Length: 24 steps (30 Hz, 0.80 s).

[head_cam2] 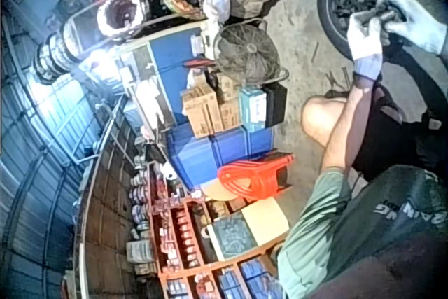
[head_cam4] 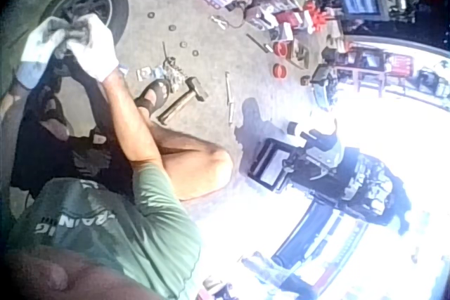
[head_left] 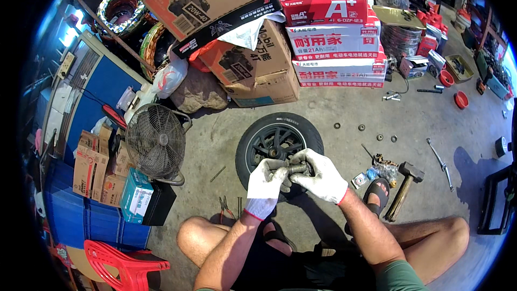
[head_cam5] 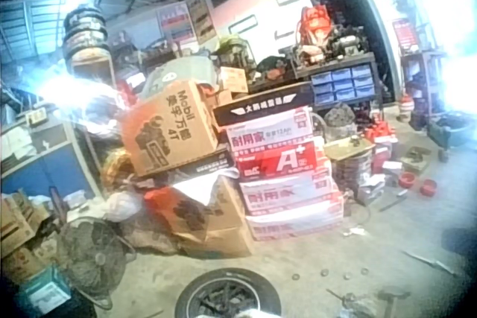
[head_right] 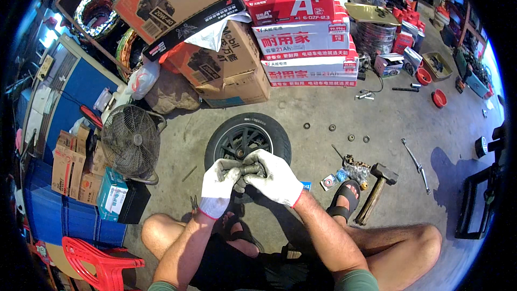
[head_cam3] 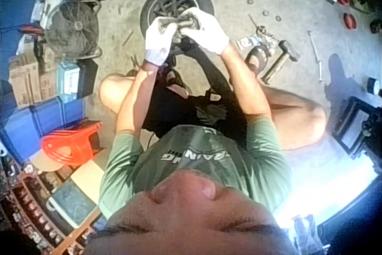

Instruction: The person repairs a motorcycle wheel by applying lubricant to a metal part, putting on gloves, and using a hammer to strike a metal rod against the center of the wheel hub to seat a component. They flip the wheel over and hammer a small part into the other side of the hub.

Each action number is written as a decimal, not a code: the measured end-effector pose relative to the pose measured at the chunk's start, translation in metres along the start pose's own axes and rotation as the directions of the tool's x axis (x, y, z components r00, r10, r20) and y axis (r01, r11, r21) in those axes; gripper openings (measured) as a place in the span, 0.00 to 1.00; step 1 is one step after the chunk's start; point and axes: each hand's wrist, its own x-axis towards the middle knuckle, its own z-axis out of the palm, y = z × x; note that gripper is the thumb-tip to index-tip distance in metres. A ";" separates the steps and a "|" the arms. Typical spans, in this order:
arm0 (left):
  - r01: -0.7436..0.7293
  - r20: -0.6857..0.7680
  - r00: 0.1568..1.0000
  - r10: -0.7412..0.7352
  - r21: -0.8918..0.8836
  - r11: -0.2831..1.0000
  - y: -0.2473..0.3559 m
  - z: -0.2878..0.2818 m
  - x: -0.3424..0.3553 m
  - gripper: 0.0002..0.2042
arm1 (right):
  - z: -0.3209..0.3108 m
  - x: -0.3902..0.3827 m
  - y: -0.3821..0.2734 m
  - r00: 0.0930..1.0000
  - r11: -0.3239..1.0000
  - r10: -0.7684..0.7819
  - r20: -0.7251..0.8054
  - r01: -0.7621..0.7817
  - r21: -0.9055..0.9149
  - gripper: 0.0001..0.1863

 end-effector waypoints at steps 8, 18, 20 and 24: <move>0.037 0.043 0.998 -0.036 -0.020 0.999 0.002 -0.002 0.000 0.08 | -0.002 0.000 -0.003 0.999 0.999 -0.046 0.004 0.046 0.018 0.18; 0.020 0.038 0.999 -0.020 0.004 1.000 -0.001 0.001 0.001 0.06 | -0.004 0.001 -0.006 0.998 1.000 0.002 0.060 -0.002 -0.008 0.18; 0.024 0.059 0.998 -0.024 0.009 1.000 -0.003 0.000 0.003 0.07 | -0.007 0.002 -0.006 0.997 1.000 0.021 0.072 -0.021 0.001 0.18; 0.174 0.079 0.983 -0.166 -0.095 0.980 -0.003 -0.004 0.003 0.07 | -0.010 0.001 0.001 0.995 0.999 -0.036 0.093 0.036 -0.005 0.17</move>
